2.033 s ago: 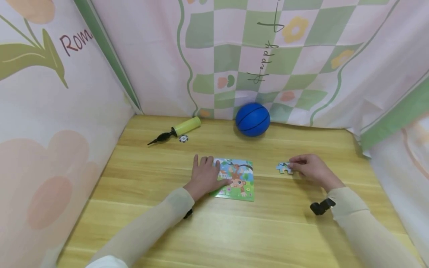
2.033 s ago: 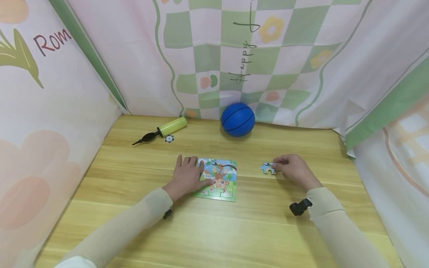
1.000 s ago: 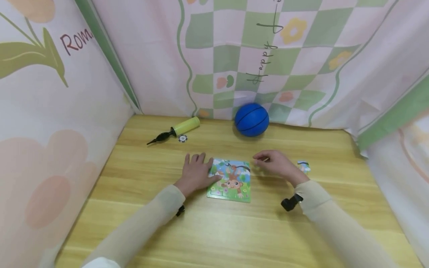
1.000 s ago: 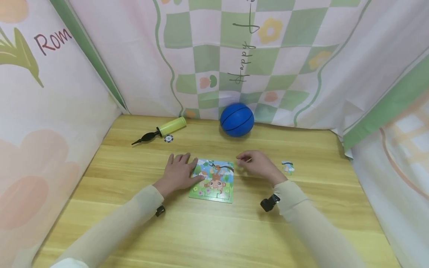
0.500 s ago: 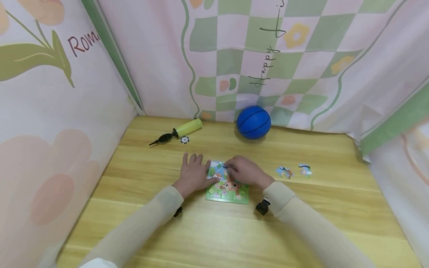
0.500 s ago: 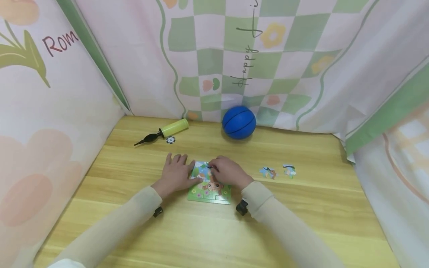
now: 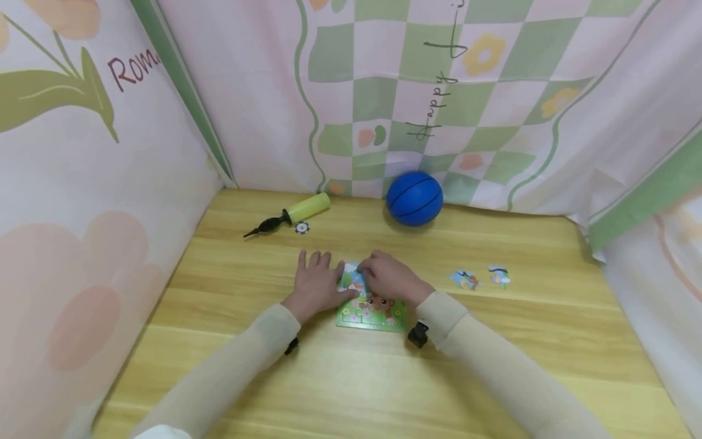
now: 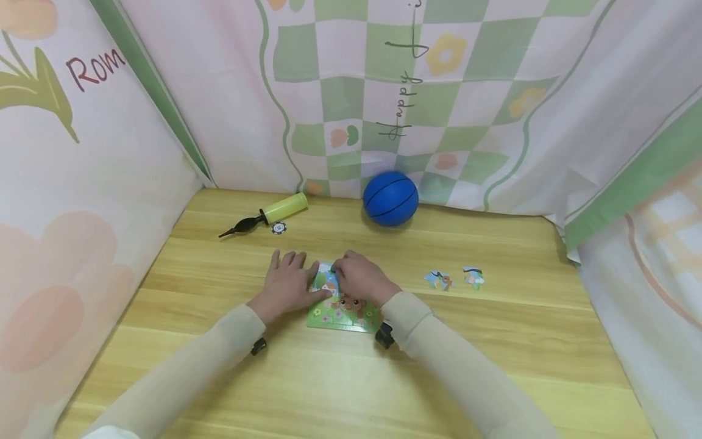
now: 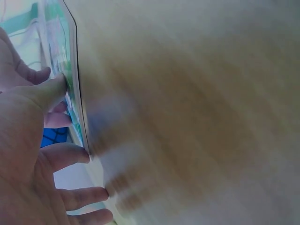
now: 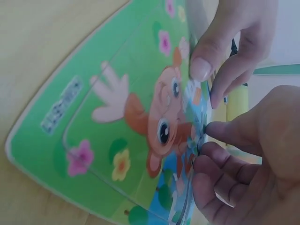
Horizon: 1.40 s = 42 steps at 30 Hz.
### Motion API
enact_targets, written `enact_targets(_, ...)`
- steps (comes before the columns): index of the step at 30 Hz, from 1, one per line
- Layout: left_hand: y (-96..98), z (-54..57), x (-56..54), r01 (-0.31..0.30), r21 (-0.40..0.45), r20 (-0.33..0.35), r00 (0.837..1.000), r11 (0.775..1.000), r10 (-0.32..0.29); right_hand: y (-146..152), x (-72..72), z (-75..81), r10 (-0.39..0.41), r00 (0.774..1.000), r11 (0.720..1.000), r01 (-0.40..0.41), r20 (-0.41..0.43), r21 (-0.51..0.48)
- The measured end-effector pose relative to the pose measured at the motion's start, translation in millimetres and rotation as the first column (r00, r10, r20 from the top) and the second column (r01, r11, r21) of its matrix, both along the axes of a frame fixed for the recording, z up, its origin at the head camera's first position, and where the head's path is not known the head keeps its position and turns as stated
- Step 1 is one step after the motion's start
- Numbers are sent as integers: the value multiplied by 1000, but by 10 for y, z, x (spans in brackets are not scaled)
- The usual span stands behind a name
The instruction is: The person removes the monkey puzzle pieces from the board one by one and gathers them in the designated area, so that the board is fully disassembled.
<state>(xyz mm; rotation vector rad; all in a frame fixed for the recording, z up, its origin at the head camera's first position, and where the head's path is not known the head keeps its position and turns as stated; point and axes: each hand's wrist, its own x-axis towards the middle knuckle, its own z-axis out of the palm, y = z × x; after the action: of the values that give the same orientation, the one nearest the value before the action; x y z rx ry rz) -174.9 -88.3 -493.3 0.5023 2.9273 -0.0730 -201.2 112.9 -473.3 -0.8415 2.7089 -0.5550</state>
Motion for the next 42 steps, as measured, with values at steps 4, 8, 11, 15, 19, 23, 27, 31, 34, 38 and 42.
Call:
enact_targets(4,4,-1,-15,-6,7,13,1000,1000,6,-20,-26,-3,-21,999,1000,21,33,-12)
enact_targets(8,1,-11,-16,-16,15,31,999,1000,15,-20,-47,-9,-55,997,996,59,63,-65)
enact_targets(11,-1,-23,-17,-15,18,29,999,1000,14,-1,-67,-10,-98,989,982,113,108,-148)
enact_targets(15,-12,-27,-16,-17,9,20,1000,1000,16,9,-92,-9,-148,971,950,192,189,-247)
enact_targets(19,-13,-23,-16,-17,-2,25,1000,1000,17,17,-96,-6,-181,949,920,256,260,-295)
enact_targets(23,3,-17,-11,-11,-1,35,999,1000,11,47,-107,-16,-191,931,898,293,310,-327)
enact_targets(27,15,-6,0,-10,11,42,999,1000,9,184,-118,-26,-176,903,869,330,393,-370)
enact_targets(31,24,-17,2,-10,23,44,999,1000,9,480,-128,-29,-189,870,843,382,456,-379)
enact_targets(34,22,-35,-3,-10,30,39,999,1000,9,767,-147,-60,-235,859,838,416,455,-353)
enact_targets(38,12,-55,-11,-6,37,32,999,999,5,1163,-149,-108,-297,835,827,467,463,-312)
enact_targets(42,-4,-59,-11,-5,33,26,1000,999,4,1455,-124,-111,-326,822,820,491,468,-292)
